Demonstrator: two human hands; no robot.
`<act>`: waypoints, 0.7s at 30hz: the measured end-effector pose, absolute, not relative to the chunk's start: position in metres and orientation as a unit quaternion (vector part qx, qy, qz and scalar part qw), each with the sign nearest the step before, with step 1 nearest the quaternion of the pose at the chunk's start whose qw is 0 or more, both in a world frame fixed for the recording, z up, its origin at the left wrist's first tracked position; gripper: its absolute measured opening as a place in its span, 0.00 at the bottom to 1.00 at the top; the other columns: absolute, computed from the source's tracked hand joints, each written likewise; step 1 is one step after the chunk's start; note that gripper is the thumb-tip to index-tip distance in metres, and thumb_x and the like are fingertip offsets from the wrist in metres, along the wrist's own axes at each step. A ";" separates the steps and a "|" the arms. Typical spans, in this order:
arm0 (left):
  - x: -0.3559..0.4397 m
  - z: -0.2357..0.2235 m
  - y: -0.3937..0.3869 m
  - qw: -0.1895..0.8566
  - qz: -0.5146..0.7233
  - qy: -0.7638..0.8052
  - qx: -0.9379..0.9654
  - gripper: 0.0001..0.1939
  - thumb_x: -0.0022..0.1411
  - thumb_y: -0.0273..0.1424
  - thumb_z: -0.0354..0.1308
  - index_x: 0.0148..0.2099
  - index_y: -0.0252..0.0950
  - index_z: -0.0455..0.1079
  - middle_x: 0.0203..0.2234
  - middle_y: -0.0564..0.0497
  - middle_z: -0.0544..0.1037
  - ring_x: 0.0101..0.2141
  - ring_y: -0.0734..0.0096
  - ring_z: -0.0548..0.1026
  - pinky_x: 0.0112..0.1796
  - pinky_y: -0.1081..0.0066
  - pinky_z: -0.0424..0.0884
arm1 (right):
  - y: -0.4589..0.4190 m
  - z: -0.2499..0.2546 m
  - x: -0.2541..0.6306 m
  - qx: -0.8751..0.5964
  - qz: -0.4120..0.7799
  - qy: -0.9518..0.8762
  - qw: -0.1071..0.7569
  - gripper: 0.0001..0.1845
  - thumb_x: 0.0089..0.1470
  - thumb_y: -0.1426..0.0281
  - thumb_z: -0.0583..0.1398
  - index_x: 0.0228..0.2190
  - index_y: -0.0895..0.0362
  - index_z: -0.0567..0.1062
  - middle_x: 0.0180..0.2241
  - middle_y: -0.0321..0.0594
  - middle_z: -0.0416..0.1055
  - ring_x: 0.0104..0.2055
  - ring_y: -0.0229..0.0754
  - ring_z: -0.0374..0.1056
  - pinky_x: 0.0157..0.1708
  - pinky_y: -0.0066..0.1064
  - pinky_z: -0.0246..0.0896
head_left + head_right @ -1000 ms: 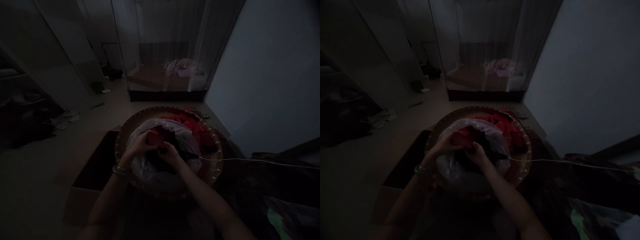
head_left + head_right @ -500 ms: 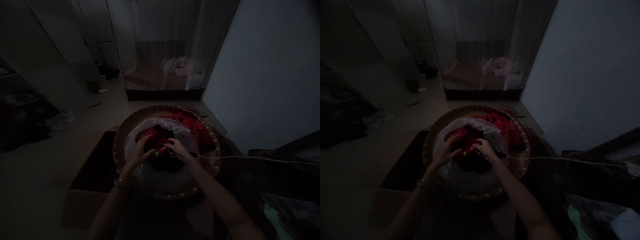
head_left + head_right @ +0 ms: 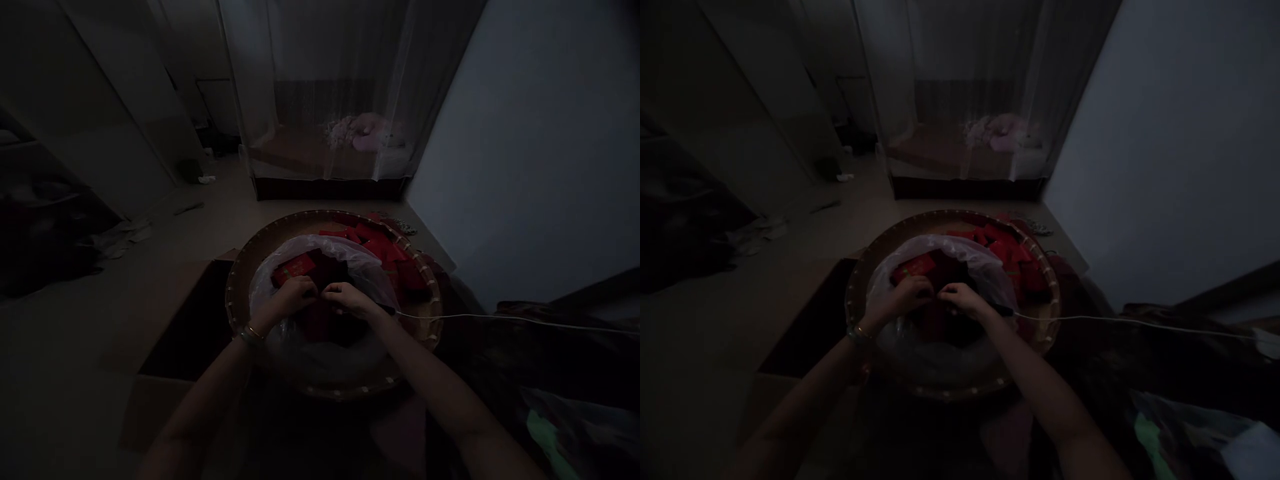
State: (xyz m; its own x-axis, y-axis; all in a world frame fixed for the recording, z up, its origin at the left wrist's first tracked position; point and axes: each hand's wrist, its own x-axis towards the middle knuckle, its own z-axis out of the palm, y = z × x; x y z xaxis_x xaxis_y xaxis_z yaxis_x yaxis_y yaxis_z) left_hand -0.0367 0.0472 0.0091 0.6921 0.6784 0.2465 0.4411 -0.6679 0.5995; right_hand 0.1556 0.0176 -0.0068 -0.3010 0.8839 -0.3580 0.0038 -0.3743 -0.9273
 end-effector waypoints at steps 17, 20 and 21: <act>-0.038 -0.011 0.022 0.244 0.143 0.373 0.884 0.11 0.57 0.30 0.56 0.43 0.36 0.73 0.37 0.48 0.77 0.37 0.67 0.74 0.38 0.72 0.67 | 0.017 0.005 0.177 -0.400 0.804 -0.182 0.401 0.24 0.62 0.60 0.44 0.39 0.65 0.71 0.29 0.50 0.74 0.31 0.42 0.72 0.29 0.31 0.70; -0.031 -0.013 0.014 0.194 0.075 0.410 0.888 0.17 0.57 0.38 0.57 0.46 0.35 0.71 0.39 0.44 0.76 0.38 0.63 0.74 0.39 0.69 0.67 | 0.016 0.005 0.176 -0.405 0.798 -0.182 0.407 0.23 0.62 0.61 0.45 0.38 0.66 0.71 0.29 0.50 0.74 0.31 0.41 0.72 0.31 0.31 0.70; -0.028 -0.014 0.010 0.173 0.056 0.426 0.886 0.18 0.57 0.41 0.56 0.44 0.34 0.72 0.38 0.43 0.76 0.38 0.61 0.74 0.39 0.68 0.68 | 0.016 0.005 0.176 -0.407 0.796 -0.181 0.411 0.23 0.62 0.61 0.45 0.38 0.66 0.71 0.29 0.51 0.74 0.32 0.41 0.72 0.32 0.30 0.70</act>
